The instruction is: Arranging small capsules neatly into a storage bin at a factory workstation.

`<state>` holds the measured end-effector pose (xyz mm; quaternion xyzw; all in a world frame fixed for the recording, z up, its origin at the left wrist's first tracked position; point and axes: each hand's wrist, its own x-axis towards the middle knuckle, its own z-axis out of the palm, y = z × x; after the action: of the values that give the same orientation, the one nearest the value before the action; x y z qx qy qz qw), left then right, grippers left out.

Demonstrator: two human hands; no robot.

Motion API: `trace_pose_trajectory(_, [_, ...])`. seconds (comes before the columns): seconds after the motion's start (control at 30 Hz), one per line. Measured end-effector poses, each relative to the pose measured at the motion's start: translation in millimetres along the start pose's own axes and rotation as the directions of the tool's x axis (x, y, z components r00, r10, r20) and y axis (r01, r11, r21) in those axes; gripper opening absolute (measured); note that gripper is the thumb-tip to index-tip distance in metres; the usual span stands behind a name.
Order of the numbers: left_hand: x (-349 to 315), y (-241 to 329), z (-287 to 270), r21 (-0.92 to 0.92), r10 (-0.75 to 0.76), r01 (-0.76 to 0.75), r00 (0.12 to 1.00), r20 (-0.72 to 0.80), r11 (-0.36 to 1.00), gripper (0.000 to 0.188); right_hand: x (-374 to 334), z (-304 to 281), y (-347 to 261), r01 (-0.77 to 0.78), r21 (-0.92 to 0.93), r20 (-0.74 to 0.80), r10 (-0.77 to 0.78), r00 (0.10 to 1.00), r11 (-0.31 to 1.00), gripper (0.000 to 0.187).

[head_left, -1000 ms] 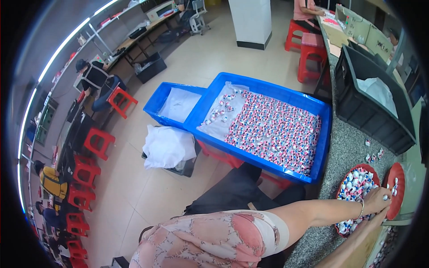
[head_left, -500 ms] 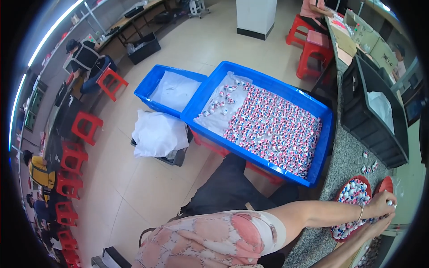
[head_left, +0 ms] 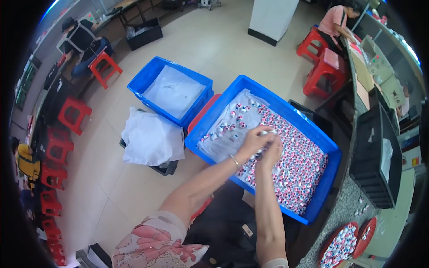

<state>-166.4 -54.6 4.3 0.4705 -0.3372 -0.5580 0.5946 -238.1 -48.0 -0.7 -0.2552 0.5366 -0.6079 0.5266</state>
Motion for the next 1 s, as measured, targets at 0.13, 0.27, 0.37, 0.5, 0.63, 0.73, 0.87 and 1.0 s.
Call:
trace_pose_trajectory(0.13, [52,-17,-95,0.352,0.117,-0.037,0.971,-0.209,0.935,0.023,0,44,72,-0.468,0.169,0.262,0.418,0.870,0.868,0.031])
trace_pose_trajectory(0.27, [84,-15,-155,0.538,0.275,-0.151,0.948,-0.158,0.829,0.023,-42,81,78,-0.597,0.017,0.395,0.543,0.741,0.802,0.059])
trace_pose_trajectory(0.37, [97,-14,-159,0.634,0.316,-0.234,0.948,-0.018,0.737,0.025,-50,65,101,-0.484,-0.136,0.498,0.482,0.721,0.865,0.058])
trace_pose_trajectory(0.5, [90,-6,-159,0.617,0.178,-0.167,0.983,0.044,0.769,0.028,-86,11,49,-0.095,-0.490,0.617,0.422,0.665,0.866,0.051])
trace_pose_trajectory(0.63, [69,12,-169,0.423,0.214,-0.200,0.977,0.013,0.884,0.026,-142,-58,-35,0.165,-0.546,0.635,0.278,0.721,0.821,0.043])
trace_pose_trajectory(0.73, [45,20,-159,0.546,0.298,-0.191,0.948,-0.114,0.815,0.022,-163,-126,-111,0.485,-0.674,0.602,0.035,0.798,0.557,0.040])
trace_pose_trajectory(0.87, [2,8,-156,0.560,0.298,-0.188,0.948,-0.110,0.807,0.022,-167,-259,-192,0.540,-0.823,0.543,-0.527,0.654,-0.177,0.046])
trace_pose_trajectory(1.0, [-20,5,-132,0.694,0.298,-0.196,0.954,-0.028,0.693,0.020,-134,-418,-240,0.234,-0.915,0.392,-0.589,0.707,-0.329,0.053])
